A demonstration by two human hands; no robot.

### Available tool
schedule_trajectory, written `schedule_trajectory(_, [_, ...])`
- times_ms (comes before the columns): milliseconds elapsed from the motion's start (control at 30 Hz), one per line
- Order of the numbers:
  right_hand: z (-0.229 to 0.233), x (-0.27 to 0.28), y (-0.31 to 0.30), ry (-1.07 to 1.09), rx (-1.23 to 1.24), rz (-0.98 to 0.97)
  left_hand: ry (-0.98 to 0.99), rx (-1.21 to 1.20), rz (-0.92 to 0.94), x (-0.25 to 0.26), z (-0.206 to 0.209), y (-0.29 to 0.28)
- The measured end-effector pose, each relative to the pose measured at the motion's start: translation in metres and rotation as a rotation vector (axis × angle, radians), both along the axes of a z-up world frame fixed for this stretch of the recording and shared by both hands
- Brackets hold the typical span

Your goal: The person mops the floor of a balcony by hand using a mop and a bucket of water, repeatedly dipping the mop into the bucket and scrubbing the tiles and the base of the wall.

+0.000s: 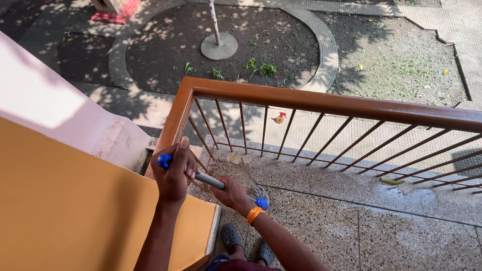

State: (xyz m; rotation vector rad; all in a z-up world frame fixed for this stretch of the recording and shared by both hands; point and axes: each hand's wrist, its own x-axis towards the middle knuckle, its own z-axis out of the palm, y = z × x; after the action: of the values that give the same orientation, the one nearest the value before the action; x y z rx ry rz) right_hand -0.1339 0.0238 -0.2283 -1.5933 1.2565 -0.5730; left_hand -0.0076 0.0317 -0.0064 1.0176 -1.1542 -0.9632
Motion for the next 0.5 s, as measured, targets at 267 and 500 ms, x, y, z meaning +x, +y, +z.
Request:
schedule_trajectory(267, [0.04, 0.035, -0.015, 0.057, -0.147, -0.155, 0.068, -0.064, -0.022, 0.011, 0.054, -0.004])
schedule_trajectory(500, [0.089, 0.059, -0.029, -0.095, -0.484, -0.213, -0.002, -0.239, -0.031, 0.012, 0.117, 0.014])
